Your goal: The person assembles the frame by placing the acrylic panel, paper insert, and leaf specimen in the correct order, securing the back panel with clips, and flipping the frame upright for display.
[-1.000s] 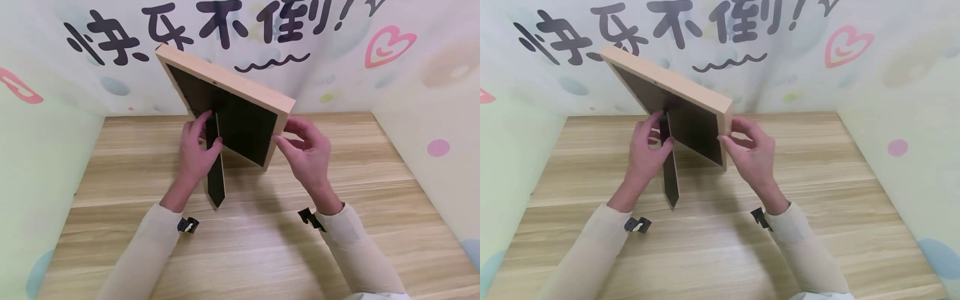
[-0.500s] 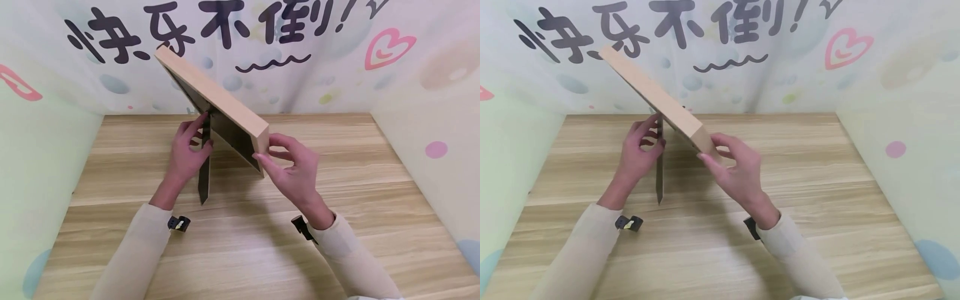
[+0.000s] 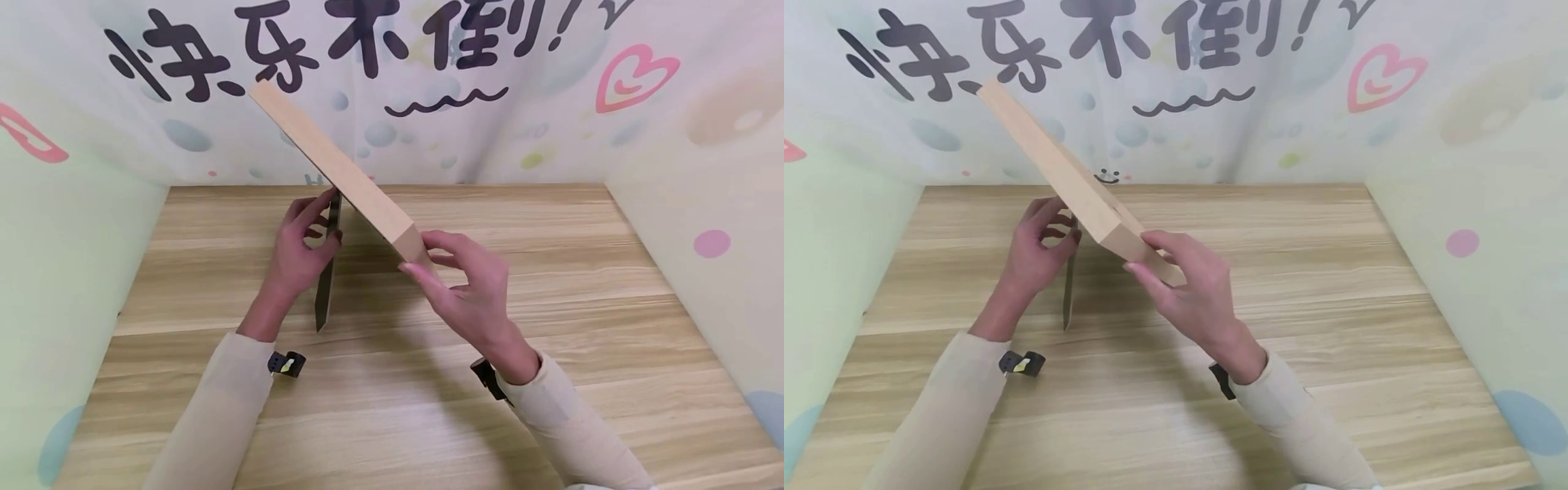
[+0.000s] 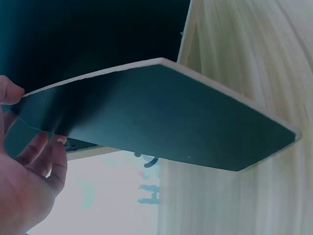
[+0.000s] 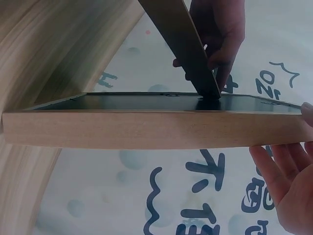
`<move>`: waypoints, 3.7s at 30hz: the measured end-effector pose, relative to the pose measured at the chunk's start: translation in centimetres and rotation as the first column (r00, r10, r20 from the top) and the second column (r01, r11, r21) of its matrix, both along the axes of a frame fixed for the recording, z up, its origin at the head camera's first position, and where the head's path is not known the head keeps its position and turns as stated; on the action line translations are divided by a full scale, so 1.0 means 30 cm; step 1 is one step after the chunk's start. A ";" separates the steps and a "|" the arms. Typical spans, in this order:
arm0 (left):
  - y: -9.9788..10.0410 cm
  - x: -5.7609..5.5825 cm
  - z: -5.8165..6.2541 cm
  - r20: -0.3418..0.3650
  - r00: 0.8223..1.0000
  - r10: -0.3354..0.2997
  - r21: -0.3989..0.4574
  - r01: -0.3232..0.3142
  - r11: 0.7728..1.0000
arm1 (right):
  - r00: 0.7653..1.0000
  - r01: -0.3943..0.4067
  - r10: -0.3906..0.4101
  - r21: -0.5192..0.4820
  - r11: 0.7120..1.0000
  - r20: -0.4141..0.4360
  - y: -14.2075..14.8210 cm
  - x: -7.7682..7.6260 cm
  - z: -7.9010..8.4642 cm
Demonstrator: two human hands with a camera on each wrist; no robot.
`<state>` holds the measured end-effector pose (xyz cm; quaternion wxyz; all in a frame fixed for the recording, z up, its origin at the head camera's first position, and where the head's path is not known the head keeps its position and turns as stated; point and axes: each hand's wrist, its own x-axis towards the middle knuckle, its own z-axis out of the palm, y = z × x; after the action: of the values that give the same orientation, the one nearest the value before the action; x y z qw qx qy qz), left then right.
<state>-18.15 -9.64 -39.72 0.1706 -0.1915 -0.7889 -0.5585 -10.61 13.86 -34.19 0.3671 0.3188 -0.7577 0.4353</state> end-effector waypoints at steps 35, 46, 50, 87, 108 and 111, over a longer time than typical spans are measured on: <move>0.299 0.379 0.219 -0.101 0.933 0.346 0.270 -0.309 0.912 | 0.998 0.025 -0.021 0.071 0.997 -0.052 -0.062 0.020 -0.022; 0.305 0.399 0.211 -0.056 0.911 0.408 0.288 -0.377 0.880 | 0.949 -0.283 0.260 0.117 0.952 0.179 -0.016 -0.003 0.042; 0.308 0.403 0.211 -0.060 0.905 0.422 0.282 -0.390 0.877 | 0.865 -0.349 0.326 -0.010 0.937 0.382 0.020 -0.069 0.100; 0.315 0.396 0.190 -0.106 0.865 0.491 0.205 -0.464 0.862 | 0.382 -0.560 0.193 0.060 0.826 0.904 -0.340 -0.676 0.187; 0.264 0.401 0.226 -0.055 0.896 0.440 0.153 -0.428 0.891 | 0.444 -0.426 0.217 -0.009 0.905 0.869 -0.303 -0.670 0.160; 0.257 0.403 0.228 -0.049 0.906 0.420 0.161 -0.408 0.899 | 0.461 -0.396 0.198 0.001 0.918 0.865 -0.286 -0.670 0.155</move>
<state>-6.06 -1.94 -32.88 0.3315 -0.0290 -0.7605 -0.5577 -30.73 5.27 -29.55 -0.1675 0.2276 -0.8109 0.5125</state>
